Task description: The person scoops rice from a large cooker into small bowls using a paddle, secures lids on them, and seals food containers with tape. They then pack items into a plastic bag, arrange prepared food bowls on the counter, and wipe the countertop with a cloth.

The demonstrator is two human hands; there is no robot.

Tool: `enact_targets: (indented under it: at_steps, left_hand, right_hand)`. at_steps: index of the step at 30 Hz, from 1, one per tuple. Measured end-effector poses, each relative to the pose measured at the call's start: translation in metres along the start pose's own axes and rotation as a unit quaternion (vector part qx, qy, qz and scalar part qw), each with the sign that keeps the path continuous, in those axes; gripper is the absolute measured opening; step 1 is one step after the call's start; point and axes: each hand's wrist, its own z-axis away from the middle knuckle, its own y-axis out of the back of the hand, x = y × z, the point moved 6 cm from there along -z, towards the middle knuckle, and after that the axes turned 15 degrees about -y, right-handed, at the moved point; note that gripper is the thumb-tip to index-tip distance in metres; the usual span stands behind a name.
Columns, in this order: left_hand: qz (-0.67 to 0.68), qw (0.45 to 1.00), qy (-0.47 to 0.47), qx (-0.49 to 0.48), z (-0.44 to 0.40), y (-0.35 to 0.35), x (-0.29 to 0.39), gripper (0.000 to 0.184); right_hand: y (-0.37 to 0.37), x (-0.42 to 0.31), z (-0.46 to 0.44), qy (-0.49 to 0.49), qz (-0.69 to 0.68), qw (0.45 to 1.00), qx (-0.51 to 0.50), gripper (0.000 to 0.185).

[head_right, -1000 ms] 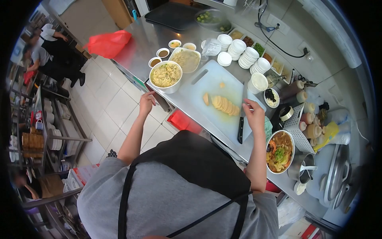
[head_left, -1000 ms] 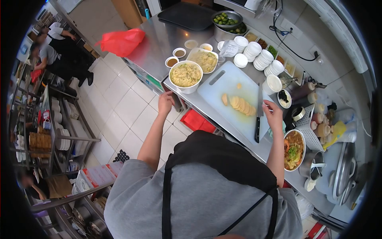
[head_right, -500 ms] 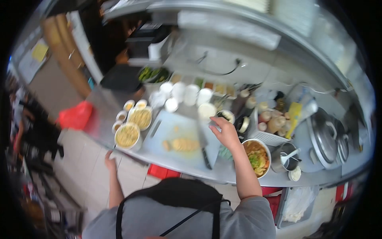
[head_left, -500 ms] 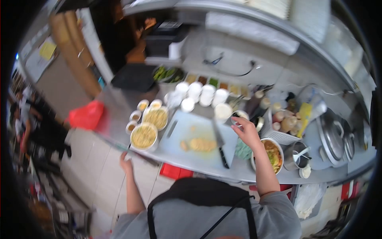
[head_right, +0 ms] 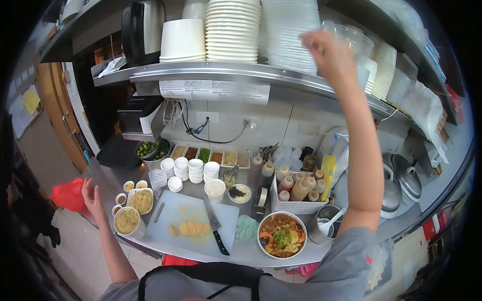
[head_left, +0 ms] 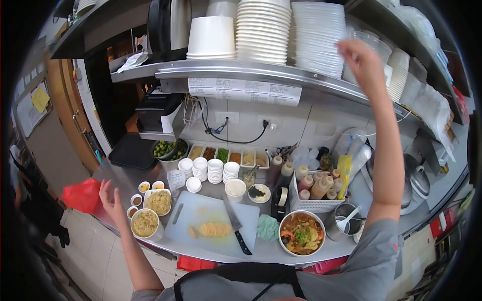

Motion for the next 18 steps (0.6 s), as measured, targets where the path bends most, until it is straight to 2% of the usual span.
enact_targets:
  at_steps: [2, 4, 7, 8, 10, 11, 14, 18]
  left_hand:
    - [0.005, 1.000, -0.002, -0.021, -0.007, -0.020, 0.029, 0.021]
    - [0.029, 0.998, -0.001, -0.048, -0.009, -0.032, 0.029, 0.015]
    - [0.031, 0.999, -0.004, -0.043, -0.006, -0.030, 0.029, 0.013]
    - [0.027, 0.999, -0.002, -0.042, -0.001, -0.025, 0.021, 0.013]
    - [-0.006, 0.999, 0.010, -0.039, 0.013, -0.007, -0.004, 0.013]
    - [-0.010, 0.999, 0.015, -0.040, 0.018, 0.002, -0.014, 0.013]
    - [-0.005, 0.995, 0.095, -0.024, 0.036, 0.031, -0.036, 0.014]
    - [-0.053, 0.993, 0.103, -0.033, 0.046, 0.055, -0.037, 0.014]
  right_hand:
    - [0.007, 0.010, -0.047, 0.054, 0.074, 0.994, 0.053, 0.018]
    - [0.008, 0.009, -0.082, -0.012, 0.080, 0.996, 0.037, 0.019]
    - [0.002, 0.002, -0.120, 0.034, 0.065, 0.997, 0.027, 0.021]
    - [0.001, -0.002, -0.124, 0.036, 0.061, 0.997, 0.025, 0.021]
    - [-0.013, 0.002, -0.134, -0.039, 0.094, 0.993, -0.059, 0.019]
    - [-0.016, 0.002, -0.138, -0.036, 0.092, 0.993, -0.066, 0.019]
    - [-0.021, 0.012, -0.150, -0.088, 0.136, 0.985, -0.062, 0.019]
    - [-0.012, 0.012, -0.149, -0.076, 0.082, 0.994, -0.007, 0.018]
